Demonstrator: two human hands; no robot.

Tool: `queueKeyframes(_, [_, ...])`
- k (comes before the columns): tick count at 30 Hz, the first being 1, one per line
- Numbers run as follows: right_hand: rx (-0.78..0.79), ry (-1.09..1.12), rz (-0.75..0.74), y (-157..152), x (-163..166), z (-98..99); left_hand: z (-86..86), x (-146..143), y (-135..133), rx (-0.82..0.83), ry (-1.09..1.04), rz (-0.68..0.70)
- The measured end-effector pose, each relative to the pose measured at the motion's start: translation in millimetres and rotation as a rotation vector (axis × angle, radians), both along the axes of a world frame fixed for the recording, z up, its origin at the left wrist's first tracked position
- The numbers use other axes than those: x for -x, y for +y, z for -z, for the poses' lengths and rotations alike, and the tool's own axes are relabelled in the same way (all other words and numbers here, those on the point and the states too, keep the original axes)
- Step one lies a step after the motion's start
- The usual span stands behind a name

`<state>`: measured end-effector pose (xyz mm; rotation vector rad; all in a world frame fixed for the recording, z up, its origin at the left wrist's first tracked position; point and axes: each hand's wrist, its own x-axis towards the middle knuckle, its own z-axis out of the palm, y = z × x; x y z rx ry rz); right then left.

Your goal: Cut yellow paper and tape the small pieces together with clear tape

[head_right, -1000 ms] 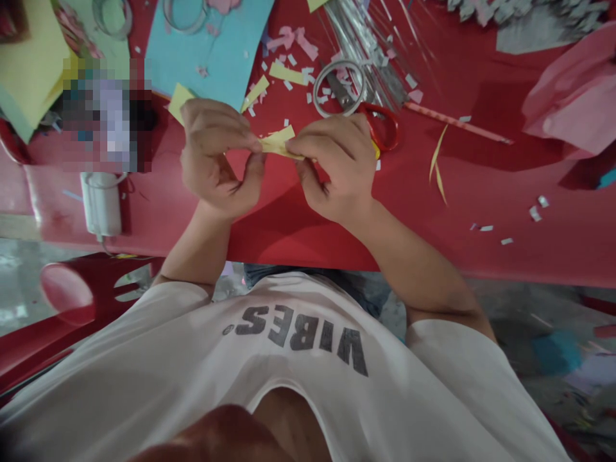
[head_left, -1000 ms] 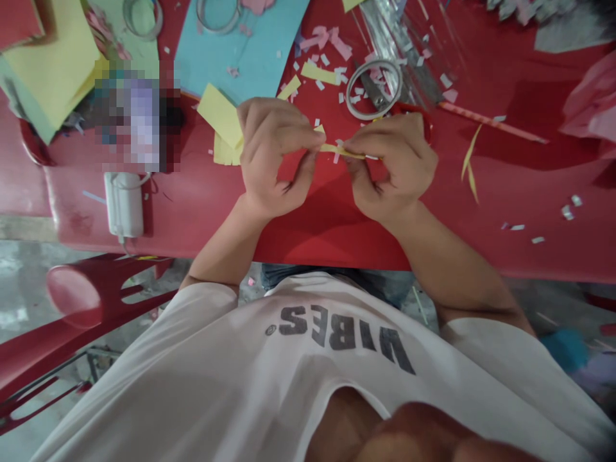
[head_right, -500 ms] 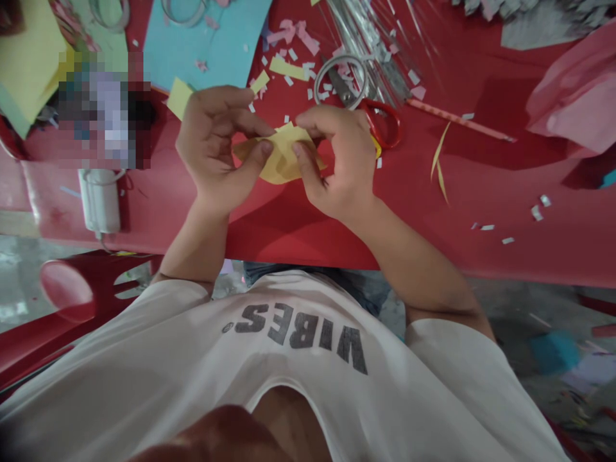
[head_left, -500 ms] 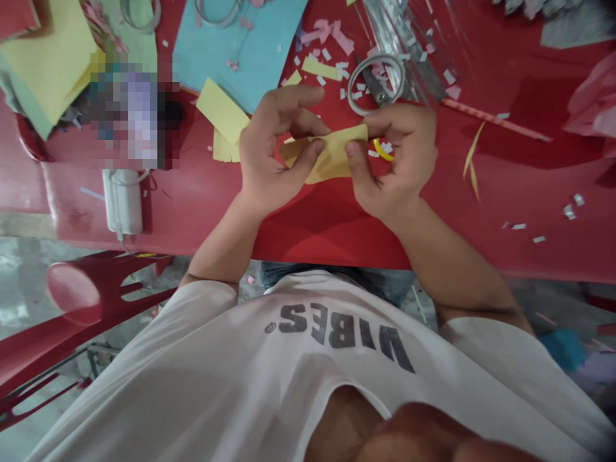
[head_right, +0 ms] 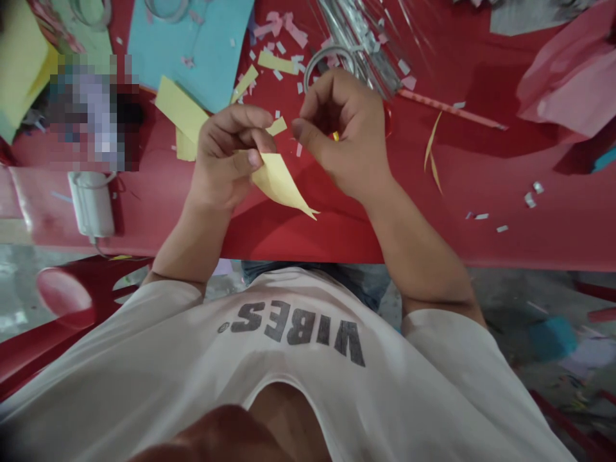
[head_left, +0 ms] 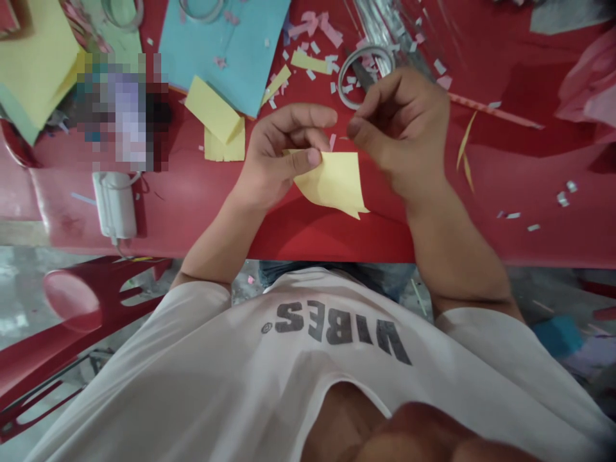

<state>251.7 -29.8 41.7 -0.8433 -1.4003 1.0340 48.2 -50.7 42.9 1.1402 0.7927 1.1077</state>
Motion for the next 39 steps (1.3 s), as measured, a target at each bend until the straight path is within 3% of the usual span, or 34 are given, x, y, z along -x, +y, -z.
queueKeyframes(5, [-0.031, -0.199, 0.075, -6, 0, -10.3, 3.1, -1, -1, 0.223, -0.097, -0.020])
queueKeyframes(10, [-0.048, -0.120, 0.027, -3, -1, -8.7, 13.3, 0, 4, 0.352, -0.158, -0.044])
queueKeyframes(17, [-0.158, -0.257, 0.136, -3, -4, 7.2, 34.9, -4, 7, 0.363, -0.239, -0.037])
queueKeyframes(25, [-0.045, -0.489, 0.096, -16, -10, -11.7, 35.5, -10, 4, 0.355, -0.231, 0.030])
queueKeyframes(31, [-0.047, -0.332, 0.155, -14, -6, -4.7, 34.5, -10, 3, 0.349, -0.249, 0.059])
queueKeyframes(36, [-0.041, -0.142, 0.041, -4, -6, 3.7, 35.9, -10, 4, 0.382, -0.235, 0.034])
queueKeyframes(39, [-0.067, -0.151, 0.073, -7, -7, 2.0, 33.1, -11, 5, 0.377, -0.251, 0.046])
